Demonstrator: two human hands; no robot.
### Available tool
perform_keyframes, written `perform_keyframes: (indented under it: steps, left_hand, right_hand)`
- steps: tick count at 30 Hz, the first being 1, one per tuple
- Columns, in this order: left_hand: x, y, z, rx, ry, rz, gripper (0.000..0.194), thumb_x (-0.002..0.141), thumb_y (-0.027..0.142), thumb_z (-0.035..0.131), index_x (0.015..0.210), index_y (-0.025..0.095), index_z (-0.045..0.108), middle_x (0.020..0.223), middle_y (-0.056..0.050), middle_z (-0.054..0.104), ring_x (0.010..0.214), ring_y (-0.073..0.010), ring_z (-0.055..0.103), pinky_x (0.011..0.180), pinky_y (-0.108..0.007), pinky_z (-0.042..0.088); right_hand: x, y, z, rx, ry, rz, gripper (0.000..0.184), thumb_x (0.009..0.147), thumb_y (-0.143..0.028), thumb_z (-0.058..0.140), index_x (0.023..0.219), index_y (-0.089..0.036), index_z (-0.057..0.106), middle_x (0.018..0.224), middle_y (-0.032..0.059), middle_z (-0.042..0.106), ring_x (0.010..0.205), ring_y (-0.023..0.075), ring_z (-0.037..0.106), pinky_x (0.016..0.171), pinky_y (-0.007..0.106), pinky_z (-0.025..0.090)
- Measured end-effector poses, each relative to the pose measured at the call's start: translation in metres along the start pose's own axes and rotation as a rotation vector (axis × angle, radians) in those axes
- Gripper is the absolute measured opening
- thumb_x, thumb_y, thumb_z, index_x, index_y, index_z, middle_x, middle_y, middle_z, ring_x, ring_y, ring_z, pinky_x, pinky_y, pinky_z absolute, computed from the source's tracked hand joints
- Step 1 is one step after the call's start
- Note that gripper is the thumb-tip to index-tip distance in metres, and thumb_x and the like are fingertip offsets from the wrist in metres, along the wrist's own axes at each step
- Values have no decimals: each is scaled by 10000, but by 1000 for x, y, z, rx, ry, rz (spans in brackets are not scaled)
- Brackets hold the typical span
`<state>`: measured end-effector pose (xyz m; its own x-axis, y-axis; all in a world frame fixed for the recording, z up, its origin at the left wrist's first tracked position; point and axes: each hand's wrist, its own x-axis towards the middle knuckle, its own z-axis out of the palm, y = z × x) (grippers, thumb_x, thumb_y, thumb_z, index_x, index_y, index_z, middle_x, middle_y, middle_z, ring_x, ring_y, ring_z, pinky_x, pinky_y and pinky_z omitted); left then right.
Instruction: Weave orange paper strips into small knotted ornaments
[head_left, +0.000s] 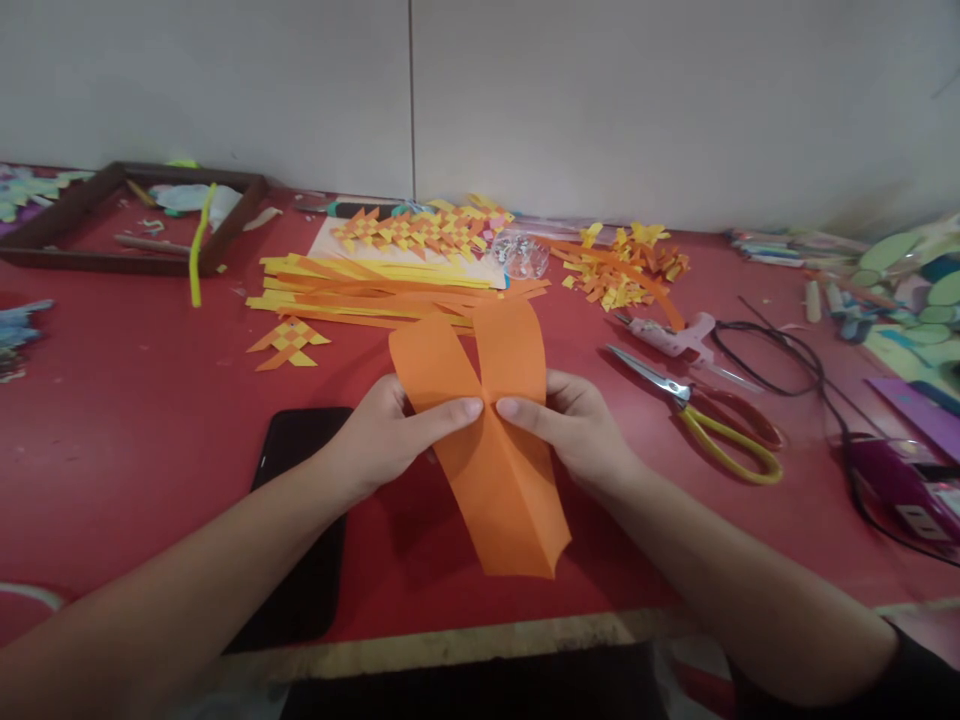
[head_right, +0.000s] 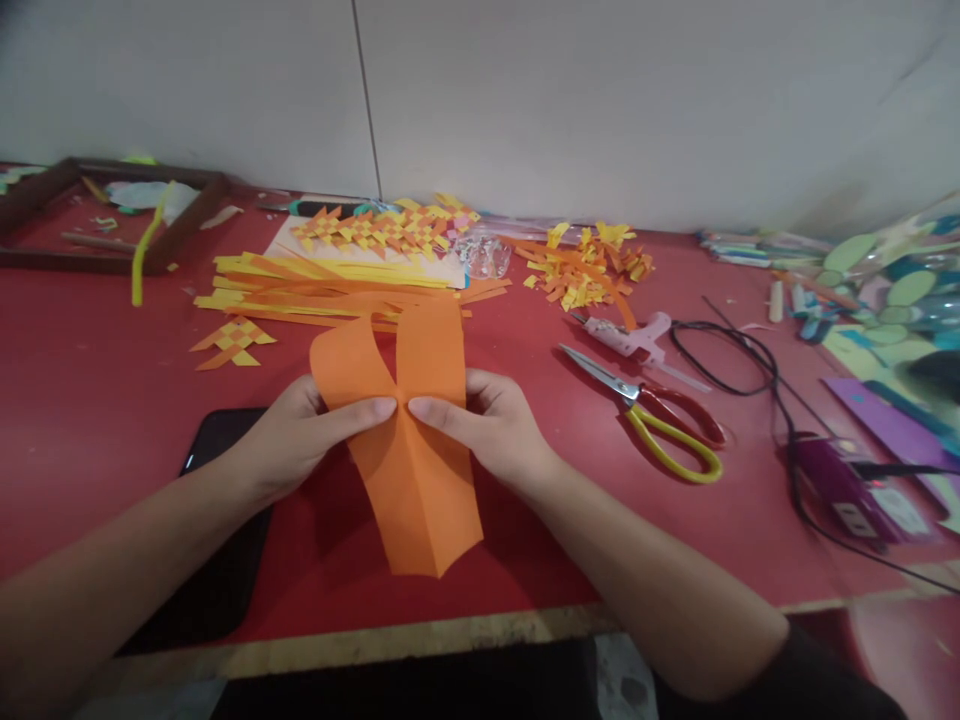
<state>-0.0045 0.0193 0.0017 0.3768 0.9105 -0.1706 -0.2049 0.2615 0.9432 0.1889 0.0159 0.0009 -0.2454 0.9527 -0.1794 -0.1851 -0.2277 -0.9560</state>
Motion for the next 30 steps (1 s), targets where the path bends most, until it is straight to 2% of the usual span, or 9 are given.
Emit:
perform_keyframes:
  steps: [9, 12, 15, 17, 19, 22, 24, 27, 30]
  left_hand:
    - [0, -2, 0, -17, 78, -9, 273, 733, 333, 803, 933, 161, 735, 1038, -83, 765, 950, -257, 700, 842, -354, 552]
    - [-1, -2, -1, 25, 86, -21, 264, 767, 402, 767, 882, 169, 724, 926, -58, 759, 775, -190, 686, 690, -283, 545]
    - [-3, 0, -2, 92, -43, -65, 289, 781, 456, 735, 801, 171, 692, 737, -14, 698, 552, -117, 578, 491, -221, 457]
    - [-5, 3, -1, 137, -161, -112, 264, 748, 416, 771, 791, 173, 678, 686, 4, 666, 528, -105, 551, 470, -208, 436]
    - [-6, 6, 1, 200, -211, -152, 234, 737, 371, 784, 776, 169, 671, 667, 6, 660, 542, -110, 561, 494, -211, 442]
    - [-4, 7, 3, 262, -147, -147, 249, 776, 385, 738, 715, 158, 657, 643, -4, 654, 547, -117, 564, 524, -228, 445]
    - [-3, 7, 4, 242, -90, -111, 251, 786, 383, 719, 702, 159, 644, 640, -2, 647, 545, -116, 558, 538, -234, 452]
    - [-1, 5, 4, 208, -46, -72, 227, 787, 365, 708, 715, 166, 625, 652, 8, 635, 546, -112, 550, 533, -228, 453]
    - [-1, 4, 3, 230, -29, -47, 225, 791, 369, 700, 736, 167, 617, 681, 11, 622, 576, -113, 548, 538, -221, 451]
  right_hand:
    - [1, 0, 1, 11, 87, -9, 209, 696, -365, 834, 816, -219, 746, 870, 42, 785, 710, 206, 733, 645, 334, 606]
    - [1, -1, 1, 18, 141, -11, 223, 691, -379, 835, 808, -218, 734, 856, 45, 781, 698, 209, 730, 637, 342, 606]
    - [2, -2, 1, 11, 174, -37, 220, 688, -376, 836, 796, -219, 728, 856, 42, 778, 695, 202, 722, 643, 340, 602]
    - [3, -1, 0, 17, 162, -51, 218, 688, -384, 836, 784, -222, 725, 833, 33, 775, 689, 197, 717, 650, 339, 598]
    - [3, 0, 0, 48, 119, -40, 245, 710, -444, 810, 779, -226, 723, 807, 32, 770, 693, 207, 717, 655, 350, 599]
    - [2, 0, 1, 109, 54, -6, 317, 753, -528, 745, 758, -214, 710, 781, 48, 761, 699, 225, 722, 651, 364, 600]
    - [2, -1, 3, 156, 35, 15, 283, 749, -483, 763, 783, -208, 707, 806, 52, 761, 709, 228, 727, 666, 367, 598]
    - [3, -4, 4, 200, 84, 72, 245, 700, -396, 818, 823, -219, 701, 811, 38, 759, 698, 219, 726, 680, 366, 592]
    - [5, -7, 3, 173, 158, 126, 249, 663, -384, 842, 719, -222, 662, 744, 9, 739, 631, 185, 700, 613, 318, 571]
